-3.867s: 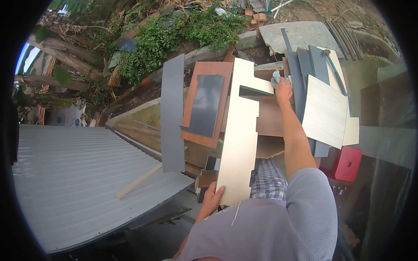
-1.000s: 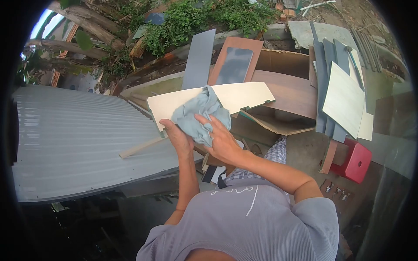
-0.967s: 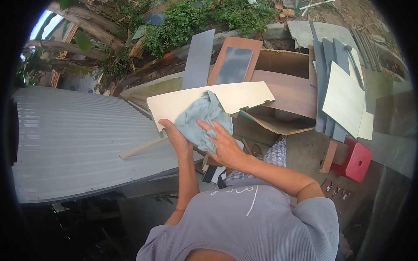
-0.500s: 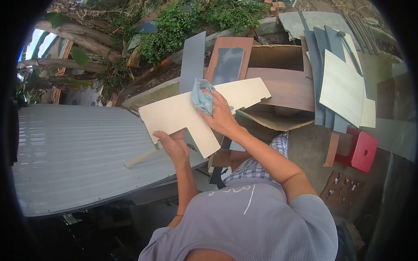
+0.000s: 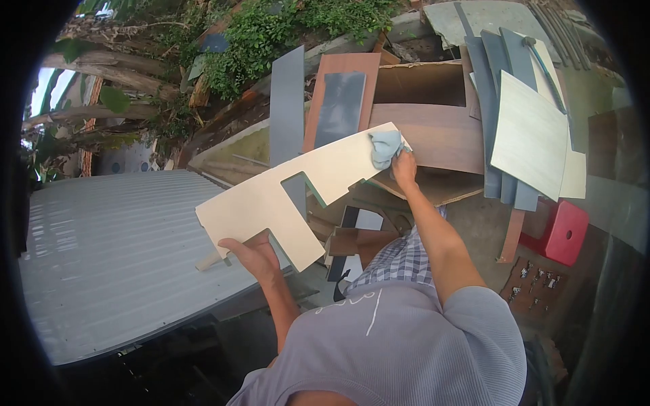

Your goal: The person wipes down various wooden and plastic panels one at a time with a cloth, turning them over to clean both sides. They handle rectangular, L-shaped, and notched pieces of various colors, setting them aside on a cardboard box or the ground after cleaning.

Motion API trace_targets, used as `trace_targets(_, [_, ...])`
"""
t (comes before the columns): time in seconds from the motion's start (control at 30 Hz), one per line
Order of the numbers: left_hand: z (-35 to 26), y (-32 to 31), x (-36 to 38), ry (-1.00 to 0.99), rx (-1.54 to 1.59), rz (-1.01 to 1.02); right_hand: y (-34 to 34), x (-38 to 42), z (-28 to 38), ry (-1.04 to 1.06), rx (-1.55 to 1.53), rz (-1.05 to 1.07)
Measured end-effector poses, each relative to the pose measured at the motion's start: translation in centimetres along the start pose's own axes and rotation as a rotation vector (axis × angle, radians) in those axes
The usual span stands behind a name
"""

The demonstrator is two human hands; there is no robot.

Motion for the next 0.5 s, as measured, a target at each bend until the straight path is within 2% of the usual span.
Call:
trace_targets(0.07, [-0.3,-0.7,0.0,-0.024,-0.024,-0.064,0.6,-0.3,0.3,0.145,-0.194,-0.045])
trace_targets(0.13, [-0.2,-1.0,-0.2,-0.026,-0.016,-0.078,0.7,-0.8,4.6,0.375,-0.263,0.061])
trace_targets(0.2, [-0.2,-1.1,-0.2,-0.026,-0.012,-0.094,-1.7,-0.9,6.3,0.682,-0.118,-0.202])
trace_targets(0.33, [-0.5,-0.9,-0.5,0.008,-0.056,-0.112,-2.7,-3.2,6.2,0.723,-0.092,-0.204])
trace_targets(0.4, [-0.2,-0.7,-0.3,0.024,-0.06,-0.121,-2.7,-6.0,2.8,0.519,-0.081,0.024])
trace_targets(0.47, [0.0,-0.3,-0.1,0.042,-0.078,-0.149,-3.7,-7.4,-3.5,0.04,0.119,0.082])
trace_targets(0.5, [-0.1,-0.3,0.0,0.038,-0.082,-0.152,-3.5,-7.4,-6.4,-0.087,0.168,0.091])
Point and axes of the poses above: each hand's wrist, its own x-axis away from the middle knuckle, its own y-axis out of the back of the hand, z = x × y, the point moved 3 cm from there along -x, towards the middle knuckle, and after that the axes turned 11 degrees about y, right-handed, at the moved point
